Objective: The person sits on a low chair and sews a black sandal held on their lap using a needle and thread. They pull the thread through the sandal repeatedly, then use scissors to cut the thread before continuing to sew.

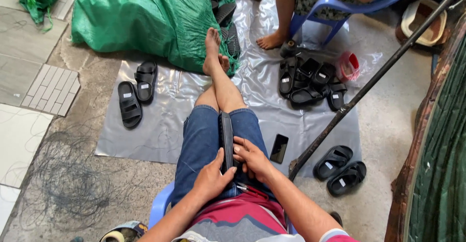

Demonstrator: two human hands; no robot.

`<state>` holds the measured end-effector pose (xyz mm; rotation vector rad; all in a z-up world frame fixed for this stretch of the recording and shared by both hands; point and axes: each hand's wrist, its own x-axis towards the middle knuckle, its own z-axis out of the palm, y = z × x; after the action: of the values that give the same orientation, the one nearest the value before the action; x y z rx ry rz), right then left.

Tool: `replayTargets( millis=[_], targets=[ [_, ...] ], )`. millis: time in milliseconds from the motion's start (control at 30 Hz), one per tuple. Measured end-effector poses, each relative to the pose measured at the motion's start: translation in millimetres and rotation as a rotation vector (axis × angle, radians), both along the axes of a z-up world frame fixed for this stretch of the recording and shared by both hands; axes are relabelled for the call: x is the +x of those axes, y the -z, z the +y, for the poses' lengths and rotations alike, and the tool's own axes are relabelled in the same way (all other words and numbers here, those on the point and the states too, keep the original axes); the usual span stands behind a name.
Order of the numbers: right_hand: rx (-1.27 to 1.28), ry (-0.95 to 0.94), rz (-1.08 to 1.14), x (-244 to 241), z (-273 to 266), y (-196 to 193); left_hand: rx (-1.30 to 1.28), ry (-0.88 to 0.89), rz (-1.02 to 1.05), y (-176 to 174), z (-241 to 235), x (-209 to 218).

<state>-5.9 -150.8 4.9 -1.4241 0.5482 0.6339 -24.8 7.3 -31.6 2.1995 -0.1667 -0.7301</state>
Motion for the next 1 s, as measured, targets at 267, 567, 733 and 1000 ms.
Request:
replayTargets(
  millis=[267, 567, 733, 1000],
  targets=[
    [0.227, 0.24, -0.031, 5.0, -21.2, 89.6, 0.081, 0.029, -0.019, -31.9, -23.0, 31.6],
    [0.135, 0.088, -0.022, -0.8, -23.0, 42.0, -0.141, -0.076, 0.055, -34.1, -0.6, 11.8],
    [0.049, -0.132, -0.198, 13.7, -45.3, 6.2, -0.381, -0.366, 0.219, -10.8, 23.1, 5.4],
    [-0.4, -0.663, -0.324, 14.5, -73.4, -31.8, -0.466, -0.06, -0.091, -12.1, 32.7, -4.9]
  ],
)
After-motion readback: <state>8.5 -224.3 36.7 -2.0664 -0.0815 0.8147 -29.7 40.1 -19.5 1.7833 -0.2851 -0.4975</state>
